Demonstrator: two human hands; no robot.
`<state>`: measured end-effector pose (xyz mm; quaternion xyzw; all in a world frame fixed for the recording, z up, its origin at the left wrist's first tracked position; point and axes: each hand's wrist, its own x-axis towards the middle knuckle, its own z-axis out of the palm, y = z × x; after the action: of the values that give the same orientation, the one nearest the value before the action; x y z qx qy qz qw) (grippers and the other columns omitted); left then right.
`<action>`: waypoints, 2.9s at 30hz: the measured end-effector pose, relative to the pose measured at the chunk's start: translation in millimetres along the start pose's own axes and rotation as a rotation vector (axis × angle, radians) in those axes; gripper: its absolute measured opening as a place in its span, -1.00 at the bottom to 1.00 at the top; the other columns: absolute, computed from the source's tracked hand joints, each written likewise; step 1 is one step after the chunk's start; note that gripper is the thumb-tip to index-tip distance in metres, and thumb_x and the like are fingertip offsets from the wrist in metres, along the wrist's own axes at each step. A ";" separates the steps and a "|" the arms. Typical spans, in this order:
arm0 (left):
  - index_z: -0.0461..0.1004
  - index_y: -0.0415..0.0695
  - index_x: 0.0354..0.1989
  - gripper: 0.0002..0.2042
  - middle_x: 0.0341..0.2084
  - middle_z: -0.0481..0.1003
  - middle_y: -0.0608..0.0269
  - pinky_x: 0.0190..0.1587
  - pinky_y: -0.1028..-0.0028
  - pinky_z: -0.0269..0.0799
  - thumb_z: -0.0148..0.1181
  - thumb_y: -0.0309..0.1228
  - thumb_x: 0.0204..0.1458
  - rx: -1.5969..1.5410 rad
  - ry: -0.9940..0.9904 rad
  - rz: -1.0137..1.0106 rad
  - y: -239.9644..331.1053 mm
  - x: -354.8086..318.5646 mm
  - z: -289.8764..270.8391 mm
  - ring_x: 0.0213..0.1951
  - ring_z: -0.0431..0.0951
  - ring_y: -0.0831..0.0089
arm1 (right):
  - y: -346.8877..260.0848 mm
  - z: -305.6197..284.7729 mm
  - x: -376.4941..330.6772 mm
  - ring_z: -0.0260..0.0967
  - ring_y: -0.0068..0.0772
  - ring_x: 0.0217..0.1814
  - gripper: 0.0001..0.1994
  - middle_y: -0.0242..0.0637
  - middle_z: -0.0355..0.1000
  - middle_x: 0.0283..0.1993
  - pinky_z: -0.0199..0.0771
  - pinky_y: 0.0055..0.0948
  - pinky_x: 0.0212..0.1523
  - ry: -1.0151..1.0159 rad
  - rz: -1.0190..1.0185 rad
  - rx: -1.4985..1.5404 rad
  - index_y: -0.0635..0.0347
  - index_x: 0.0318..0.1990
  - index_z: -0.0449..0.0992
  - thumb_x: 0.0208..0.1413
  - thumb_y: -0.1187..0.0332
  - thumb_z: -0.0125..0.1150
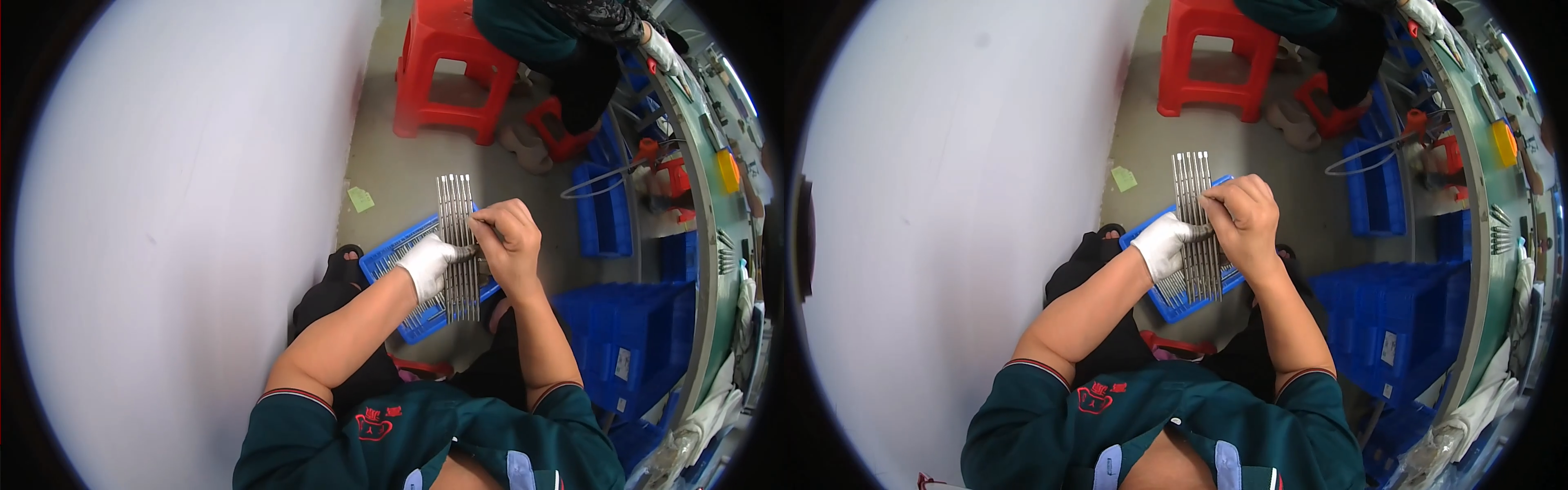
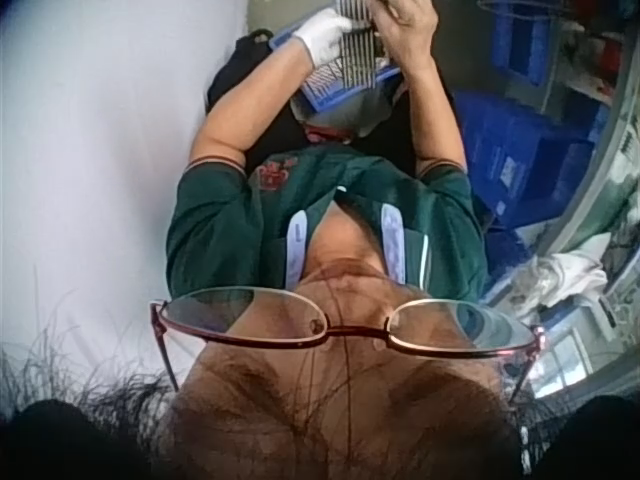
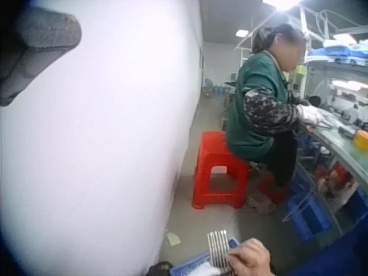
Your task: The recorder is picking up thin metal rods and placing them individually into rows in a specialized blue plastic sorting tray.
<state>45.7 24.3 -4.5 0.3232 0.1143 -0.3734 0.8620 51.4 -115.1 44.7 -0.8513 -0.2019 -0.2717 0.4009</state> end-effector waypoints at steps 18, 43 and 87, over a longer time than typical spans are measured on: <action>0.44 -0.19 -0.15 -0.71 -0.33 0.53 0.21 -0.28 0.36 0.57 -0.02 -0.71 -0.05 0.061 0.028 -0.004 -4.9 0.8 -2.1 -0.28 0.61 0.34 | 2.9 7.7 -1.5 0.35 -0.25 -0.42 -0.89 -0.33 0.43 -0.51 0.32 -0.34 -0.36 -0.033 0.015 -0.022 0.19 -0.49 0.54 -0.25 0.54 0.35; 0.46 -0.27 -0.13 -0.74 -0.33 0.55 0.13 -0.30 0.29 0.60 -0.01 -0.70 0.00 0.023 0.022 -0.009 -2.1 -1.3 2.6 -0.29 0.62 0.24 | 6.8 2.8 0.8 0.34 -0.22 -0.42 -0.90 -0.30 0.42 -0.51 0.33 -0.30 -0.36 -0.034 0.007 -0.061 0.21 -0.51 0.52 -0.24 0.53 0.34; 0.47 -0.19 -0.17 -0.75 -0.35 0.53 0.23 -0.26 0.38 0.50 0.01 -0.67 -0.03 0.109 0.070 0.052 -3.9 2.1 -1.7 -0.28 0.57 0.38 | 0.9 3.0 -3.5 0.32 -0.27 -0.42 -0.88 -0.38 0.41 -0.50 0.30 -0.32 -0.35 -0.072 -0.103 -0.114 0.14 -0.49 0.53 -0.26 0.52 0.34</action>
<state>44.5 22.1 -8.6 0.3855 0.1156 -0.3452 0.8479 50.1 -113.7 40.4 -0.8704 -0.2440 -0.2724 0.3297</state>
